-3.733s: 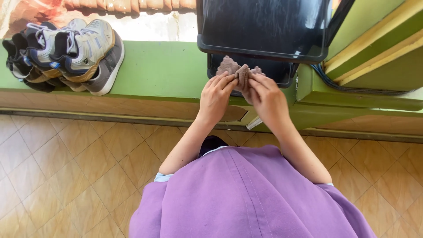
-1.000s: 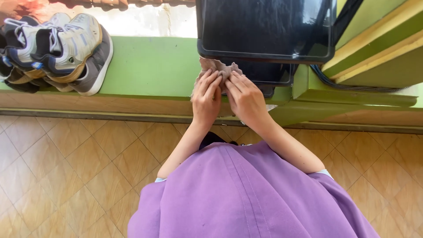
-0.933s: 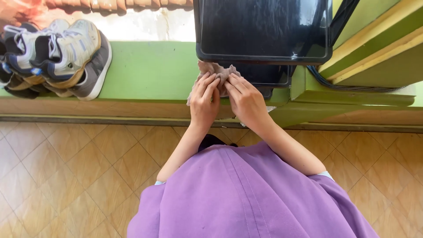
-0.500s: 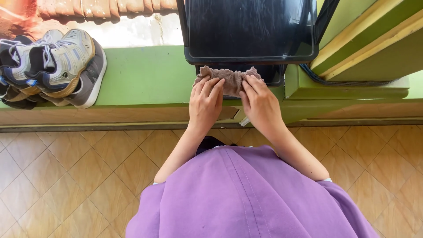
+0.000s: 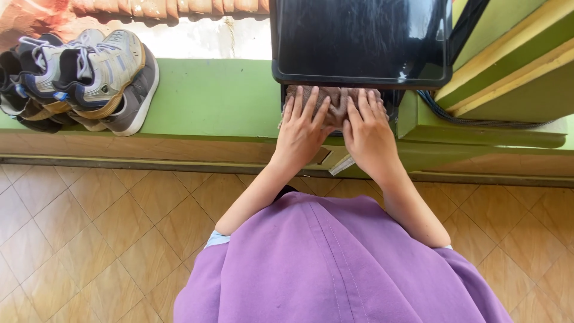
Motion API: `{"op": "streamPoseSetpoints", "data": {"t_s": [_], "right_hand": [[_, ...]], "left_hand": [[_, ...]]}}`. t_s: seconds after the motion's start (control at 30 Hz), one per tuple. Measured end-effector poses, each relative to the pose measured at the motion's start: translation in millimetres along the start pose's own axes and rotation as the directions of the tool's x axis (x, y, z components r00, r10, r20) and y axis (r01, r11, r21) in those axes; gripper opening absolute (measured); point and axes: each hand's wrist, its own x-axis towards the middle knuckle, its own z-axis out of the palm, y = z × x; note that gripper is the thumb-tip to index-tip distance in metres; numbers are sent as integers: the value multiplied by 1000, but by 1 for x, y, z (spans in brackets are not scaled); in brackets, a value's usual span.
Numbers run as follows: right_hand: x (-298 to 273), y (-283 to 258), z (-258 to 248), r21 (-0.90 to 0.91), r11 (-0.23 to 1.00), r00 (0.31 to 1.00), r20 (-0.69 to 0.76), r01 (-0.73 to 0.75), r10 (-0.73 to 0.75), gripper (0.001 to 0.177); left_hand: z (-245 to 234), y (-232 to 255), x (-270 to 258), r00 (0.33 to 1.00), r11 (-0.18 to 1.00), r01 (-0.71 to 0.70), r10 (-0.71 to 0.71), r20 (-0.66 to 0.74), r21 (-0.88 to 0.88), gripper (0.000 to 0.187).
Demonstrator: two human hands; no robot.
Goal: Cleaning a multi-tier black plastic shoe rack with a cloth.
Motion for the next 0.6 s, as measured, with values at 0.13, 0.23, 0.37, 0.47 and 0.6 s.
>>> {"op": "streamPoseSetpoints", "data": {"t_s": [0.13,0.23,0.37,0.47,0.6], "right_hand": [[-7,8,-1,42,998,989,139,-54,47,50],[12,11,8,12,999,998,50,34,-34,47],[35,9,9,144,990,996,88,-12,-1,46],[30,7,6,152,977,975,192,-146,116,42],[5,13,9,3,1000,1000,27,-12,12,46]], "left_hand": [[-2,1,-8,999,1000,-23,23,41,-2,63],[1,-6,5,997,1000,-6,8,75,-31,67],[-8,-5,28,989,1000,-18,21,149,-23,78],[-5,-6,24,984,999,-22,27,175,-35,89],[-5,-6,10,991,996,-57,66,119,-72,91]]}}
